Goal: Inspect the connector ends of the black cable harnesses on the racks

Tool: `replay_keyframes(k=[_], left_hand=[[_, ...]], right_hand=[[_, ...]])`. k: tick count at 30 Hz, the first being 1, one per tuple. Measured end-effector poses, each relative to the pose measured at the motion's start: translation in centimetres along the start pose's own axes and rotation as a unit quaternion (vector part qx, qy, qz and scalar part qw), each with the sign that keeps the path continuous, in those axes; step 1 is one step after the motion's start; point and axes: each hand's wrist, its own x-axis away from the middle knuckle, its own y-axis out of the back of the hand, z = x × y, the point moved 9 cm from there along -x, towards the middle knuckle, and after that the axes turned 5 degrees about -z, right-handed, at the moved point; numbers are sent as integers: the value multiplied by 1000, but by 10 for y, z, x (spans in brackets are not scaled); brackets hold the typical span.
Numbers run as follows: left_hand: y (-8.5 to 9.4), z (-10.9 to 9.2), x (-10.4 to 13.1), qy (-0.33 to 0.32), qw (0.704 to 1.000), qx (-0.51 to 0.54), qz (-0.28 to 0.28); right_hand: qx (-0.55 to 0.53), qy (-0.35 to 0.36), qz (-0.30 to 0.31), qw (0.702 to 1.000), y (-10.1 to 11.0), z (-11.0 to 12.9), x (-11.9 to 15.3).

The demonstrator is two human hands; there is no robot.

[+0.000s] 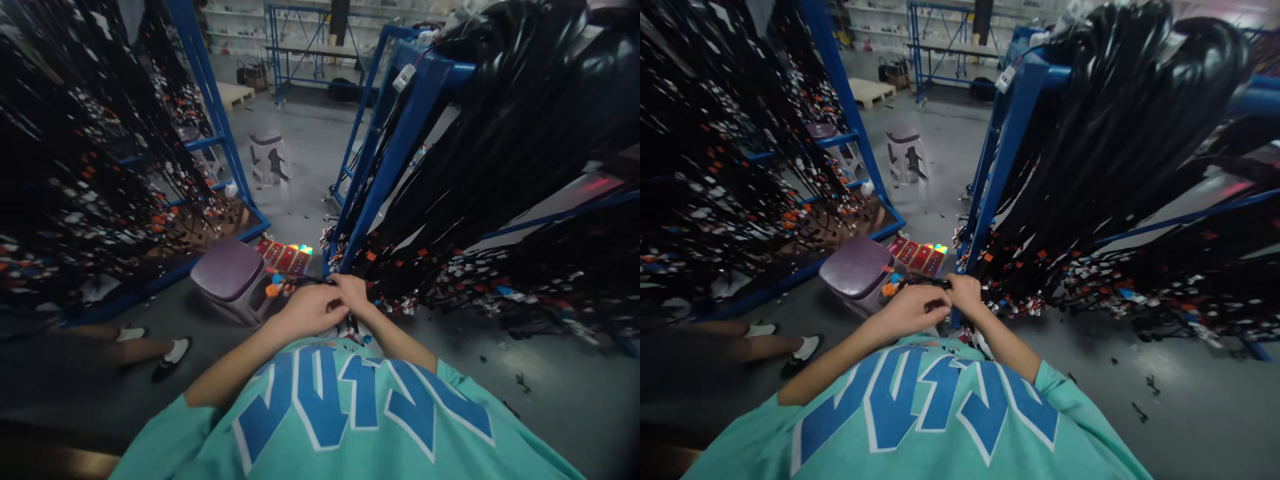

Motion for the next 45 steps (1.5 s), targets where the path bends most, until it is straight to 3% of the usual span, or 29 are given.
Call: replay_keyframes(k=[3,5,7,9,12,14,17,19,24,28,34,38,42,45], left_hand=[[-47,28,0,57,966,240,81],[-60,60,-7,128,893,431,16],[-55,82,-15,138,796,584,-71],[-36,85,-22,94,724,669,-138],[-1,68,-28,17,688,696,-206],[11,55,-29,2,706,669,-233],[13,37,-27,6,772,594,-227],[15,31,-25,10,796,563,-222],[32,12,-23,-13,788,572,-225],[34,3,-25,-15,779,587,-220],[28,16,-25,11,754,614,-234],[26,15,-27,6,748,622,-232],[26,12,-28,3,780,579,-239],[23,16,-29,4,836,491,-242]], right_hand=[[-45,-87,-19,995,8,-21,-3],[-106,-113,-41,987,10,-29,-4],[-185,-124,-66,973,6,-34,-2],[-263,-127,-83,953,-1,-38,-1],[-352,-114,-94,925,-12,-38,1],[-396,-86,-100,909,-15,-34,2],[-446,-43,-102,888,-13,-27,5],[-478,-22,-83,874,-13,-22,7],[-531,-4,-47,846,-14,-17,8],[-508,-2,-53,860,-13,-22,8],[-469,14,-49,882,-15,-26,6],[-454,20,-46,890,-17,-27,5],[-442,27,-55,895,-21,-30,4],[-426,31,-58,902,-24,-33,2]])
